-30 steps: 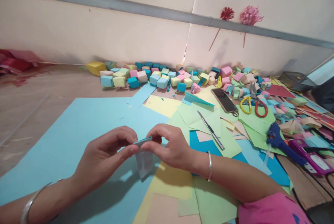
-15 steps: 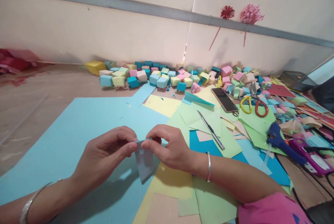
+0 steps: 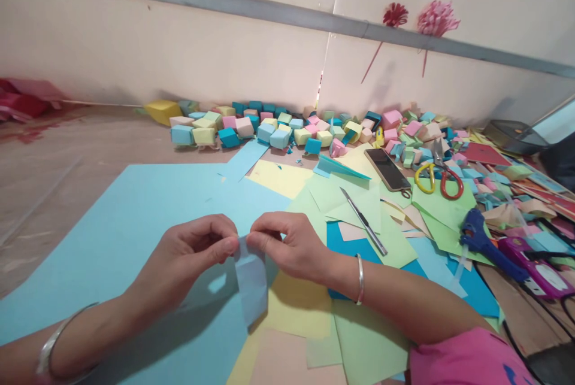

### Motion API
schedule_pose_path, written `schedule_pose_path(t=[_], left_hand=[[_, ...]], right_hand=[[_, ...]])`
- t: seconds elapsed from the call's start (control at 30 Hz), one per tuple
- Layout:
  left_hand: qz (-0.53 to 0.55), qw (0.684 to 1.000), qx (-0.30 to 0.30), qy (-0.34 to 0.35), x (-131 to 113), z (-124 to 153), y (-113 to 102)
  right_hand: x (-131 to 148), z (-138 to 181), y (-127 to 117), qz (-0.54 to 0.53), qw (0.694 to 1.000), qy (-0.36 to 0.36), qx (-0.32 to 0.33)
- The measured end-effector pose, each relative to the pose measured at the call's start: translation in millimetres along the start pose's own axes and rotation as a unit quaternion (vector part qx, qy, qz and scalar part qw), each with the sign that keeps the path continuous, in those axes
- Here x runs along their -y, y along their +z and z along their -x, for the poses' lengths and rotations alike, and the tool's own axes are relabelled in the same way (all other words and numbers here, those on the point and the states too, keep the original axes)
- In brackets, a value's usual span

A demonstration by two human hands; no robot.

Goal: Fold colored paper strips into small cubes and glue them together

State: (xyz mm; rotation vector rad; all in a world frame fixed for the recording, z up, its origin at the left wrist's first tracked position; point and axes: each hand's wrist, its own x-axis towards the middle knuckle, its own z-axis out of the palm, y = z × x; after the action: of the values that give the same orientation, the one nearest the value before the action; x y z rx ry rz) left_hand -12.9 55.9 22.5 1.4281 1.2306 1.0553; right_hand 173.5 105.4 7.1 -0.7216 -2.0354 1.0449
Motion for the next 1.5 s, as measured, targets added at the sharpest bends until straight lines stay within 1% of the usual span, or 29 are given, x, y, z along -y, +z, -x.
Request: schedule_pose_path(t=[0.1,0.17,0.33,0.43,0.5,0.57,0.6,0.63,0.7,0.77,0.8,0.83,0.9,0.97,1.0,1.07,1.13,1.23,1.3,1.33,1.4,1.47,1.5], left_hand=[[-0.004,0.999,0.035,-0.015,0,-2,0],[-0.022,0.998,0.051,-0.014,-1,-3,1],[-0.104,0.992,0.053,0.044,-1,-4,4],[-0.087,0.993,0.050,0.061,2,-2,3],[-0.059,0.996,0.062,0.032,4,-2,2],[-0.022,0.996,0.080,-0.034,6,-4,1],[0.005,0.994,0.080,-0.070,7,-6,0],[0.041,0.991,0.067,-0.105,9,-8,-1],[0.127,0.979,0.005,-0.161,14,-14,-4],[0.200,0.958,-0.068,-0.194,20,-20,-7],[0.220,0.950,-0.087,-0.202,23,-22,-9],[0.230,0.946,-0.093,-0.207,25,-23,-10],[0.234,0.948,-0.068,-0.204,27,-23,-9],[0.223,0.957,-0.021,-0.184,27,-20,-6],[0.216,0.962,-0.011,-0.166,26,-19,-4],[0.203,0.970,-0.020,-0.134,25,-16,-1],[0.193,0.973,-0.040,-0.119,24,-15,0],[0.186,0.976,-0.022,-0.113,25,-16,0],[0.175,0.979,-0.020,-0.099,26,-17,-1],[0.159,0.983,-0.027,-0.088,26,-17,-2],[0.106,0.992,-0.040,-0.054,27,-17,-2],[0.040,0.998,-0.044,-0.015,29,-17,-2],[0.006,0.999,-0.041,0.001,30,-16,-1]], right_hand=[[3,-4,-4,0.048,0.998,-0.043,0.028],[5,-3,-5,0.054,0.997,-0.053,0.035],[8,3,-2,0.038,0.998,-0.046,0.018],[9,4,-2,0.023,0.999,-0.026,0.039],[10,3,-4,0.004,0.997,-0.001,0.073],[9,1,-6,-0.013,0.995,0.043,0.091],[7,0,-7,-0.024,0.994,0.071,0.079],[6,-1,-8,-0.039,0.993,0.100,0.048],[0,-4,-10,-0.088,0.984,0.144,-0.059],[-5,-7,-11,-0.154,0.961,0.164,-0.162],[-7,-8,-11,-0.186,0.948,0.169,-0.195],[-9,-9,-10,-0.214,0.937,0.175,-0.214],[-11,-10,-6,-0.260,0.920,0.195,-0.220],[-11,-8,0,-0.283,0.913,0.214,-0.200],[-11,-6,4,-0.285,0.915,0.217,-0.184],[-12,-2,11,-0.261,0.932,0.205,-0.145],[-15,0,16,-0.194,0.959,0.178,-0.109],[-20,2,17,-0.066,0.989,0.118,-0.059],[-21,2,14,-0.003,0.997,0.063,-0.034],[-20,2,12,0.018,0.998,0.037,-0.037],[-15,2,7,0.043,0.997,-0.005,-0.069],[-9,2,4,0.050,0.993,-0.030,-0.101],[-6,3,3,0.053,0.992,-0.037,-0.105]])
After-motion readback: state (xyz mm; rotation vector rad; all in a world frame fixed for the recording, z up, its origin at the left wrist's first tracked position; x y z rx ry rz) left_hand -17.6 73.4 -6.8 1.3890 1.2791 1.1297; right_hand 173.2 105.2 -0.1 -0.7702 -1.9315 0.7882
